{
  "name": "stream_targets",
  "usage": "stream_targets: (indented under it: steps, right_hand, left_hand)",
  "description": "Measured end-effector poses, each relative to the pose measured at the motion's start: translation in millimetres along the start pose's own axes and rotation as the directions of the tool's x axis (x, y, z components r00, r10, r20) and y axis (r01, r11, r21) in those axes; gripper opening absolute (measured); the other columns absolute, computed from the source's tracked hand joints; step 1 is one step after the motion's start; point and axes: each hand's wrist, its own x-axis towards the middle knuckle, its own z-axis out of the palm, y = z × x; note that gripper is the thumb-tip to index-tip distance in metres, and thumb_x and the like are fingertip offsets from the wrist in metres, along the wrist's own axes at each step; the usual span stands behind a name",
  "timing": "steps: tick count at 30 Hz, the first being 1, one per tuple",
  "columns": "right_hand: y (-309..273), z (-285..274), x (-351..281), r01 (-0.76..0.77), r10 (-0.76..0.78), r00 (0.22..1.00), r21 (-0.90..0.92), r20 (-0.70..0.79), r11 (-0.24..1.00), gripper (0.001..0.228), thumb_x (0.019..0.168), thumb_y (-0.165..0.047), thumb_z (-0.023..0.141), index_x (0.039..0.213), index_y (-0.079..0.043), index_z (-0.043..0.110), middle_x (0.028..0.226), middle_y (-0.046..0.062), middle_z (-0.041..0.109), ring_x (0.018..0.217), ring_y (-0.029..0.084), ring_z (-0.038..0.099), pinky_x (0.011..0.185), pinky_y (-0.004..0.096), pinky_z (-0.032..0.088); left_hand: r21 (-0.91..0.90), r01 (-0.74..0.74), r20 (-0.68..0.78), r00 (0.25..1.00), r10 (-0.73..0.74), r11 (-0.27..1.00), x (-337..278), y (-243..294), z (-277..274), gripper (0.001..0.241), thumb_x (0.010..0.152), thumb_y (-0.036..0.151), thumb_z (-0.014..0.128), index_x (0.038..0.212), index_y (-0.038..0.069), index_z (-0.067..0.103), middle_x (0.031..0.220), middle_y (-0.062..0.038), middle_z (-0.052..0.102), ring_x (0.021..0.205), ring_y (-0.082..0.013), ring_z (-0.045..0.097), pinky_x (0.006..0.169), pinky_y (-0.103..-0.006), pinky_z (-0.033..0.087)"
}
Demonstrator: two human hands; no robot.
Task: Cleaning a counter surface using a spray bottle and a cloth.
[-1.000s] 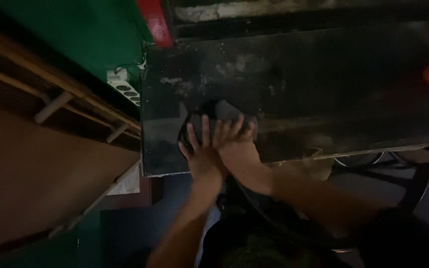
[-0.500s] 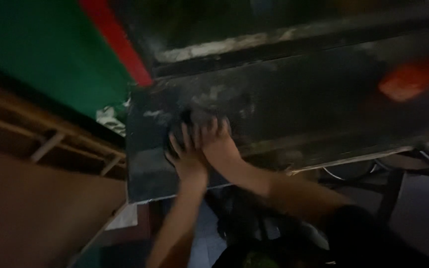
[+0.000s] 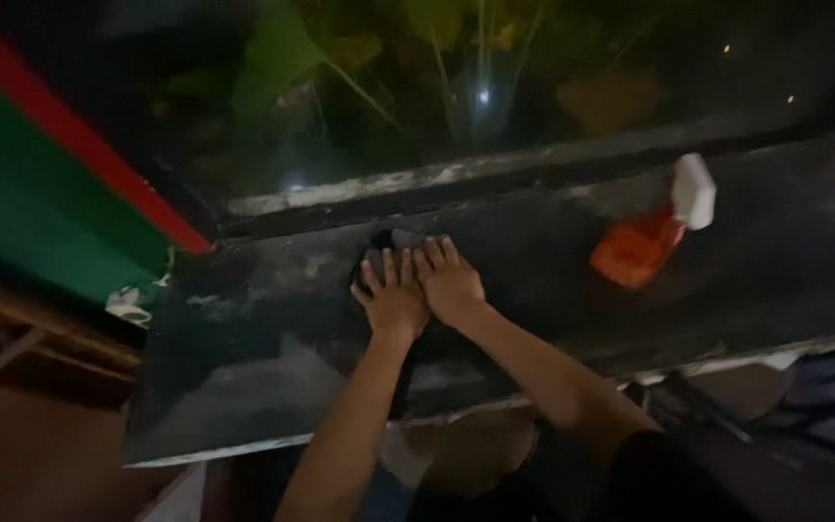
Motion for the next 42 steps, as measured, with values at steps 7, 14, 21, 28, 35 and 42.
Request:
stream_targets:
  steps: [7,14,21,28,35,42]
  right_hand:
    - [61.3,39.8,-119.8,0.117,-0.112,0.993,-0.166,0.037,0.979,0.075,0.104,-0.029,0.053,0.161,0.003,0.016,0.165,0.03,0.018,0.149,0.049,0.022,0.122,0.052,0.024]
    - [99.9,30.3,-166.2,0.227,-0.189,0.962,-0.192,0.196,0.955,0.083,0.102,-0.032,0.055,0.16,0.009,0.013,0.163,0.038,0.015,0.145,0.058,0.023,0.121,0.06,0.023]
    - [104.0,41.9,-28.1,0.1,-0.102,0.995,-0.165,-0.007,0.981,0.083,0.099,-0.029,0.058,0.162,0.0,0.012,0.164,0.033,0.011,0.147,0.059,0.017,0.117,0.061,0.022]
    - [70.3,3.4,-128.3,0.196,-0.142,0.975,-0.356,0.173,0.914,0.089,0.095,-0.031,0.068,0.163,0.0,0.02,0.167,0.022,0.026,0.149,0.05,0.028,0.109,0.066,0.031]
    - [26.0,52.6,-112.7,0.16,-0.164,0.986,-0.353,0.019,0.922,0.071,0.096,-0.032,0.065,0.149,0.007,0.039,0.146,0.032,0.045,0.134,0.057,0.041,0.094,0.073,0.042]
    - [-76.7,77.2,77.4,-0.004,-0.217,0.875,-0.453,-0.434,0.891,0.08,0.078,-0.036,0.07,0.148,-0.007,0.045,0.147,0.02,0.051,0.132,0.047,0.05,0.095,0.067,0.042]
  left_hand:
    - [0.041,-0.049,0.04,0.998,0.047,0.998,-81.1,80.5,68.1,0.099,0.099,0.056,0.057,0.167,0.022,-0.007,0.173,-0.014,-0.015,0.154,-0.0526,-0.009,0.118,-0.0756,0.01]
    - [0.065,-0.18,0.174,0.971,0.166,0.982,-124.7,122.2,42.8,0.102,0.095,0.051,0.061,0.167,0.019,-0.003,0.173,-0.015,-0.011,0.154,-0.0523,-0.008,0.115,-0.0755,0.012]
    - [-0.016,-0.098,-0.048,0.994,0.097,0.995,-3.4,100.8,20.1,0.081,0.103,0.048,0.049,0.165,0.03,0.0,0.173,-0.004,-0.009,0.156,-0.0443,-0.01,0.119,-0.0724,0.002]
    - [0.027,-0.215,0.072,0.974,0.213,0.976,-68.1,91.5,55.3,0.09,0.101,0.047,0.058,0.167,0.022,0.003,0.175,-0.011,-0.013,0.155,-0.0521,-0.008,0.117,-0.0748,0.007]
    - [-0.038,-0.161,0.211,0.963,0.165,0.986,-91.9,55.1,43.3,0.099,0.095,0.054,0.061,0.165,0.025,-0.002,0.173,-0.004,-0.016,0.157,-0.0445,-0.011,0.122,-0.0688,0.006]
    - [-0.08,0.03,0.027,0.999,-0.028,0.996,-12.6,-76.3,-10.1,0.092,0.098,0.037,0.061,0.166,0.033,-0.001,0.172,0.0,-0.012,0.157,-0.0415,-0.009,0.123,-0.0675,0.007]
